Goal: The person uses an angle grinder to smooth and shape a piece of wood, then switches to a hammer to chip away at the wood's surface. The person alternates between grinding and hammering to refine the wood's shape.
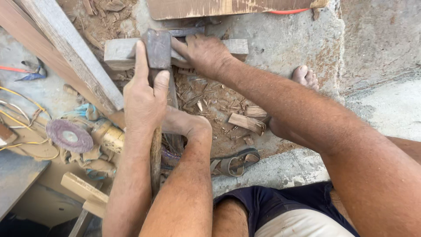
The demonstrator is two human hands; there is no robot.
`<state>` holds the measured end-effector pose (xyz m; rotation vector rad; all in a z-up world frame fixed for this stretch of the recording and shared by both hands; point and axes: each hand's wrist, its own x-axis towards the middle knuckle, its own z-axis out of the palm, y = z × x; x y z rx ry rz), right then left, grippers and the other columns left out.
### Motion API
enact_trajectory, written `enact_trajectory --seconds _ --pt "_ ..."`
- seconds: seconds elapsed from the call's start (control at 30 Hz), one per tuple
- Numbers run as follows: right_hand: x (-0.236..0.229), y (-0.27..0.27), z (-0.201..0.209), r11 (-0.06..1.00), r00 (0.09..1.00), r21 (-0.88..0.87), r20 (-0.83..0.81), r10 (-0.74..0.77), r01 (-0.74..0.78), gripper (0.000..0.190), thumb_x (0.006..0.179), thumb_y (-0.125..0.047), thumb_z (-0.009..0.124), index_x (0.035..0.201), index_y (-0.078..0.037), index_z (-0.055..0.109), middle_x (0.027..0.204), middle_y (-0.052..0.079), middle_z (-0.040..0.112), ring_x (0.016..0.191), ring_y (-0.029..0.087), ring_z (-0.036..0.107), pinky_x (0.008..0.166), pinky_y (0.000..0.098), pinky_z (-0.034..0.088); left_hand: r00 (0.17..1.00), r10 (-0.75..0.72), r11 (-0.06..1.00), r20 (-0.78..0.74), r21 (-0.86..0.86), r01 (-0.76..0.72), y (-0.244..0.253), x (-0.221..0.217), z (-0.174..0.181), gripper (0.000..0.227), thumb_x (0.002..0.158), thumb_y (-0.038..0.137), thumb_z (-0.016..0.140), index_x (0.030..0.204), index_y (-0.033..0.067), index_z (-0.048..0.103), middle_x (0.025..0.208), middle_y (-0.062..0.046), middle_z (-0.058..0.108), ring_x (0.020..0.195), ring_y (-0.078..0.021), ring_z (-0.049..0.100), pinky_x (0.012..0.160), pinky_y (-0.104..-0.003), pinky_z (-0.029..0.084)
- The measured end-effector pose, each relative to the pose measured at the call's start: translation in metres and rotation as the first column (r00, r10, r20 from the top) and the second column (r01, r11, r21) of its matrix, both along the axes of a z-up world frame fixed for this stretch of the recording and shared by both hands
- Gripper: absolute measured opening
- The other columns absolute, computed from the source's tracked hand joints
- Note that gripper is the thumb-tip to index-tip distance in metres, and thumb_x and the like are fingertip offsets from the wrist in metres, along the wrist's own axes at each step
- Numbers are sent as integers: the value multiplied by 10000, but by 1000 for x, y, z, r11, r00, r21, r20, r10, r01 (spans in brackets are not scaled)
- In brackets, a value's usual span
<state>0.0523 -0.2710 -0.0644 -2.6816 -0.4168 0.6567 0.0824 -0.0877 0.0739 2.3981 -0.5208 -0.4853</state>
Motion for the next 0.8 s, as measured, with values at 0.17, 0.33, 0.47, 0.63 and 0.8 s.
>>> enact_trajectory --seconds 0.17,0.33,0.47,0.63,0.8 --pt "2 0 0 998 999 -55 28 43 -41 692 964 -143 644 1529 -240 255 974 168 631 852 267 678 616 425 617 967 142 970 -210 -166 -178 28 -18 29 692 1127 299 585 1667 151 178 1135 -139 789 895 -229 791 739 -333 676" --pt "5 0 6 996 994 -65 -92 57 -63 879 861 -110 707 1584 -202 216 1008 176 625 902 291 675 672 433 615 994 71 996 -87 -38 -75 16 -13 6 699 1142 302 608 1672 132 187 1122 -120 782 931 -190 772 835 -324 653" --pt "3 -2 4 999 999 -29 15 31 -30 731 981 -134 673 1581 -189 260 1002 173 638 905 287 688 684 449 619 960 162 980 -226 -77 -184 13 -9 -2 735 1119 331 624 1682 147 189 1034 -88 786 813 -161 753 693 -301 648" --pt "-2 6 -2 997 998 -45 14 56 -55 790 918 -133 696 1588 -198 282 1020 172 633 934 284 680 710 430 616 947 182 926 -266 -276 -255 32 -19 36 706 1143 329 591 1677 151 166 1029 -50 771 753 -103 753 635 -267 618" --pt "3 1 3 999 999 -26 -12 46 -46 774 935 -197 696 1589 -174 282 1019 184 625 936 301 671 706 444 608 919 245 964 -310 -20 -264 14 -2 8 770 1086 285 636 1720 91 245 862 -79 735 691 -106 703 628 -244 586"
